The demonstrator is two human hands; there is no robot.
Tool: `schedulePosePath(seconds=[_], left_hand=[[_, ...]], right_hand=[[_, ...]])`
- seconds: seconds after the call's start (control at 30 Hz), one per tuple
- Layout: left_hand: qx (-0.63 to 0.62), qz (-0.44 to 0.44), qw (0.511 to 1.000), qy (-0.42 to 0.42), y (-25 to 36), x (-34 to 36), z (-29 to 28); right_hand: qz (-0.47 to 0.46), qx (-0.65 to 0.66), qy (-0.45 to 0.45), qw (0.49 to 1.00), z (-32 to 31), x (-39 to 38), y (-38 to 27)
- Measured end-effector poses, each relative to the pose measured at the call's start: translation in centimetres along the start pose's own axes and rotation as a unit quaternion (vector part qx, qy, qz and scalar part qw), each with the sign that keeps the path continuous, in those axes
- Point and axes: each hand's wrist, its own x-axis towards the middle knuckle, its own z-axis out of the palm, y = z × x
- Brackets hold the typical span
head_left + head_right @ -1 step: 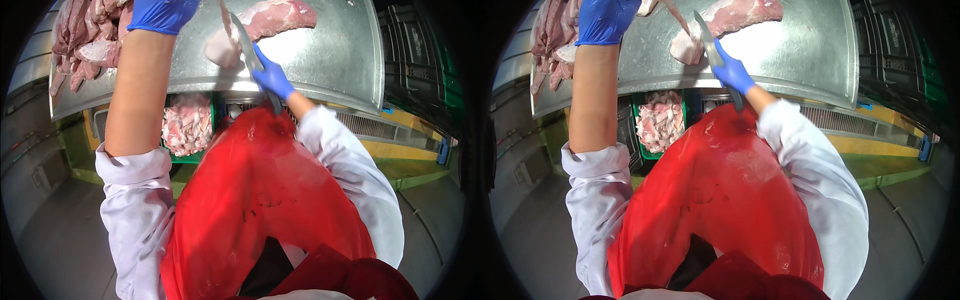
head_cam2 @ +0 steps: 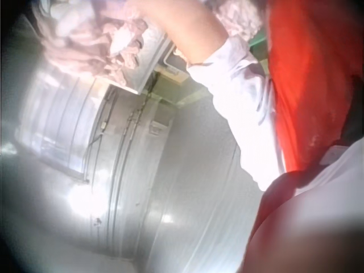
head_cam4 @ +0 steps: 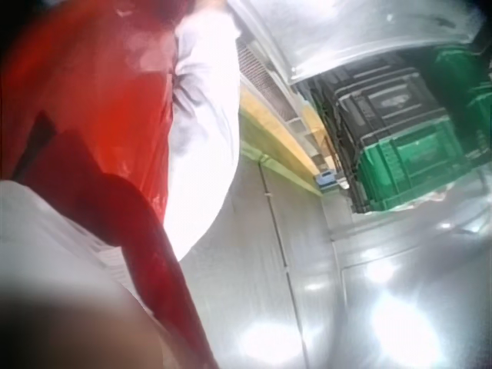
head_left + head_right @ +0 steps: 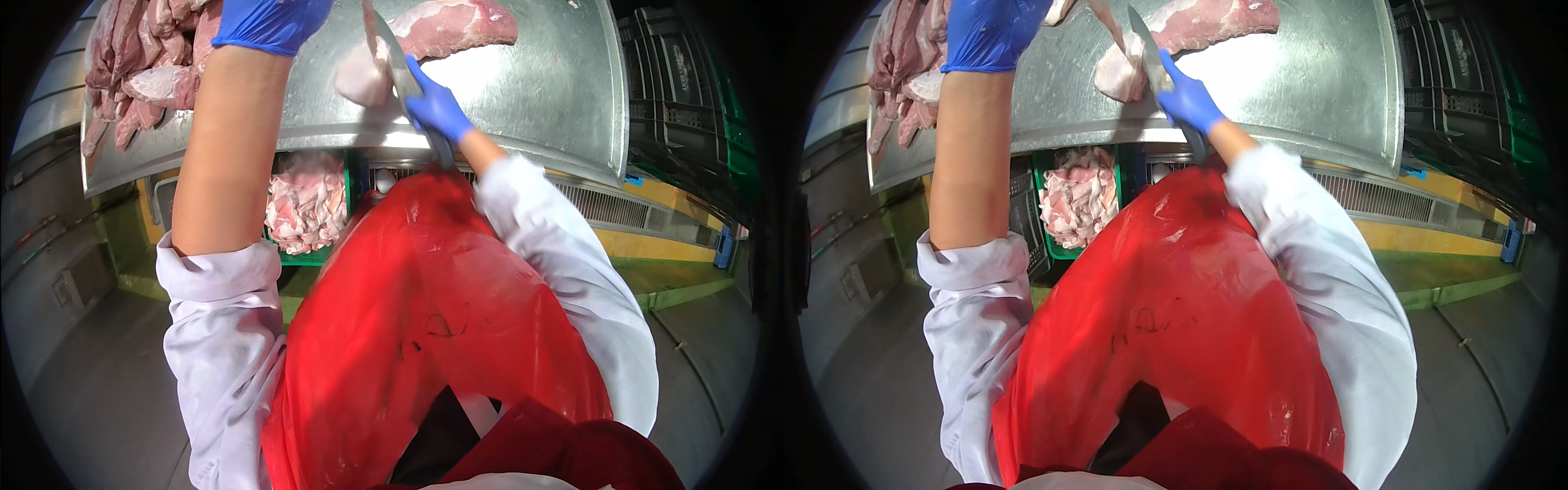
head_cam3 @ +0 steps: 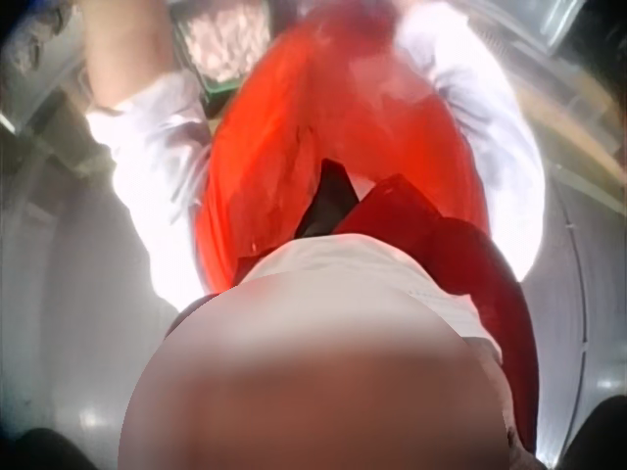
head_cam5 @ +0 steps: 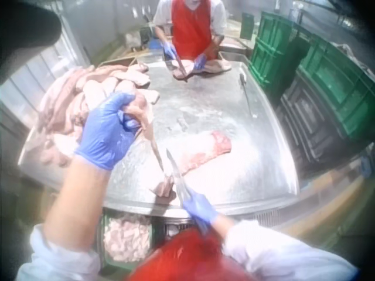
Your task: The person uses a knife to trim fat from large pieces of raw meat on a stainless steel table. They repeatedly cut and separate the fat, placing the trimmed pieces into a green crate while discarding the fat into a bin.
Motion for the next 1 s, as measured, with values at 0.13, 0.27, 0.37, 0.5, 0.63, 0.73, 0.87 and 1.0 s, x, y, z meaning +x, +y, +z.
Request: schedulePosePath(seconds=[0.13,0.27,0.37,0.5,0.63,0.73,0.87,1.0], left_hand=[[0.084,0.043,0.993,-0.065,-0.9,0.5,3.4],[0.109,0.061,0.991,-0.046,-1.1,2.6,0.5],[0.109,0.095,0.989,-0.023,-0.5,-0.6,2.5],[0.089,0.054,0.993,-0.058,-1.1,0.9,3.7],[0.091,0.087,0.991,-0.048,0.6,0.5,1.9],[0.026,0.063,0.995,-0.071,1.5,-1.8,4.0],[0.051,0.094,0.992,-0.074,4.5,-3.4,3.4],[-0.012,0.165,0.985,-0.054,13.8,-9.7,-3.2]], right_hand=[[-0.167,0.037,0.106,0.979,2.8,5.3,0.3],[-0.040,0.102,-0.026,0.994,4.4,-5.6,1.9],[-0.019,0.029,-0.056,0.998,3.0,0.0,-3.9],[-0.152,-0.008,0.075,0.986,5.2,5.0,-2.4],[-0.012,0.091,-0.080,0.993,6.0,-4.5,-1.7],[-0.132,-0.047,-0.005,0.990,6.5,2.4,-3.2],[-0.177,-0.110,-0.016,0.978,9.6,2.2,-3.0],[-0.241,-0.047,0.004,0.969,10.5,-2.2,-1.7]])
